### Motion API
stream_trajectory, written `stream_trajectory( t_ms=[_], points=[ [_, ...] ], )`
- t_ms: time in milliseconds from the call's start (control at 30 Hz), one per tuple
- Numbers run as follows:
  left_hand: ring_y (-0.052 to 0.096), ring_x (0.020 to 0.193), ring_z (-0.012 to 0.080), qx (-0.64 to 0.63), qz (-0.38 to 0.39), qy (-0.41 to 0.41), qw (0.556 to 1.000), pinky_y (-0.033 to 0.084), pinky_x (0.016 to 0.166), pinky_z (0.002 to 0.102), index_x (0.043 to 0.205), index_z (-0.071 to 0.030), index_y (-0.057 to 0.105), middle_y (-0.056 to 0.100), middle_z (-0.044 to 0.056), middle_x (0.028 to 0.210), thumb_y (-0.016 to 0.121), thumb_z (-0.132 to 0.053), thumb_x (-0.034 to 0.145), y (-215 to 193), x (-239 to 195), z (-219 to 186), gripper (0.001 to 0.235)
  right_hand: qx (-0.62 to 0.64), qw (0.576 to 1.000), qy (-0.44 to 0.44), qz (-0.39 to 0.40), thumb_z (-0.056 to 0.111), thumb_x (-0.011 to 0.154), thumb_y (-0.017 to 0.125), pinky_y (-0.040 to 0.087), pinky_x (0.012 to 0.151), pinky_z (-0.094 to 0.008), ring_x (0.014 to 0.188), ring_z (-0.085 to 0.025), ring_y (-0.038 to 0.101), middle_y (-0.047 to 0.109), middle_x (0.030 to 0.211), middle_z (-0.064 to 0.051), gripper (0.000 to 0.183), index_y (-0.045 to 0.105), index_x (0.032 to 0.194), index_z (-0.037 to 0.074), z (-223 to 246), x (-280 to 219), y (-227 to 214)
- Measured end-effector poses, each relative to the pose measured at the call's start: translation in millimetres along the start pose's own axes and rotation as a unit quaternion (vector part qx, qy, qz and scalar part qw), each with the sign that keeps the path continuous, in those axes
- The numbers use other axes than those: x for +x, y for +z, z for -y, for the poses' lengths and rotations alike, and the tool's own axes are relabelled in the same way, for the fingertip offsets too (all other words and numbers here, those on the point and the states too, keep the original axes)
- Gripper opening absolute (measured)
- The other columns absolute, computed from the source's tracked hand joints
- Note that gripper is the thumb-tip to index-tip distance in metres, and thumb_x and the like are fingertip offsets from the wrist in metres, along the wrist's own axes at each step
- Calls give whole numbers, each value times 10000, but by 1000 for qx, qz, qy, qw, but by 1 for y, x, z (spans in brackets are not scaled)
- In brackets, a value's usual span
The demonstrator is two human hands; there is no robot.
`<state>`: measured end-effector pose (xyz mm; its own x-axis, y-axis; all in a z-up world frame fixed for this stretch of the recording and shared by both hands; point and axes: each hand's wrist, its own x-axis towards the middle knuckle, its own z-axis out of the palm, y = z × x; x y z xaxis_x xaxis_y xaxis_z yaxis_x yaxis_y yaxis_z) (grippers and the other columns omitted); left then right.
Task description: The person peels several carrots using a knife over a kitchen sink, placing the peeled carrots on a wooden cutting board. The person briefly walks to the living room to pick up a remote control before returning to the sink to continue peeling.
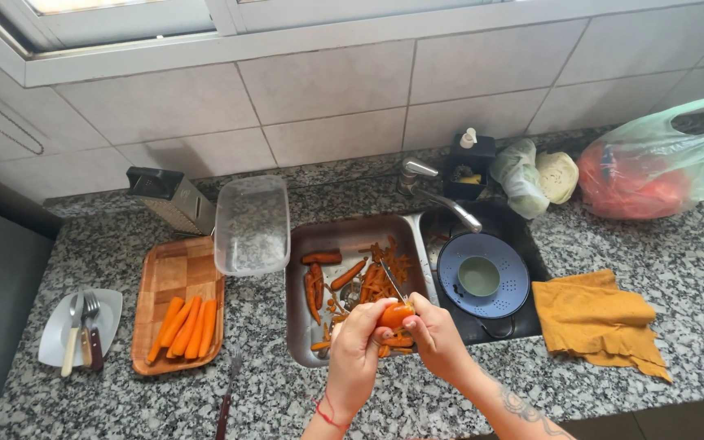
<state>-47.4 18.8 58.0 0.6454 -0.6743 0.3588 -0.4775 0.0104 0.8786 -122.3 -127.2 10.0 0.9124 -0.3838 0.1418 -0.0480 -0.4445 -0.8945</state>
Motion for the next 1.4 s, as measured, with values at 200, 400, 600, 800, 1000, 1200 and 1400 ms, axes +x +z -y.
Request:
stream_trajectory(
  t_ms=[200,400,600,800,1000,1200,1400],
  points=[
    [601,957,225,177,-10,-21,984,503,708,361,1280,-195,514,621,12,1118,460,-265,931,8,-9,20,360,21,999,38,-20,621,866,250,271,442,-276,486,-88,339,370,591,25,555,416,705,116,-1,-1,11],
    [655,895,268,181,65,-181,965,527,614,431,1305,-290,460,600,-17,1215,263,-511,889,5,-4,10,510,98,991,88,-17,548,897,288,275,422,-247,451,-82,331,397,531,23,526,534,743,109,-12,-1,17],
    [670,736,222,99,139,-323,931,463,634,367,1083,-143,416,704,2,831,332,-452,914,4,-6,11,362,150,983,102,18,460,930,356,246,434,-250,460,-77,303,378,529,33,481,624,780,90,-18,0,19],
    [531,1047,263,122,52,-195,972,451,876,386,1266,-25,430,475,125,1181,422,-224,909,2,-11,35,409,239,953,183,41,498,916,397,246,376,-215,440,-75,288,379,582,42,424,467,723,127,-14,11,6],
    [409,627,100,-163,36,-420,892,337,582,256,1342,-135,319,463,2,710,389,-351,934,-4,-17,50,466,-136,967,191,95,322,899,507,462,833,-339,1059,-188,585,582,1166,-43,382,453,1222,124,36,1,-29],
    [416,461,119,-350,4,-390,852,432,429,267,1268,-62,396,577,94,889,387,-142,938,0,-23,48,340,-295,946,-107,78,234,837,635,502,558,-346,809,-213,637,648,1080,22,585,392,1366,297,21,-18,-29],
    [281,478,66,-247,63,-420,871,249,439,223,1306,-131,450,408,-25,675,302,-292,963,-2,-30,38,407,-356,902,-239,41,98,808,624,425,395,-289,560,-165,552,633,945,-40,495,504,1272,221,0,4,-50]
  ],
)
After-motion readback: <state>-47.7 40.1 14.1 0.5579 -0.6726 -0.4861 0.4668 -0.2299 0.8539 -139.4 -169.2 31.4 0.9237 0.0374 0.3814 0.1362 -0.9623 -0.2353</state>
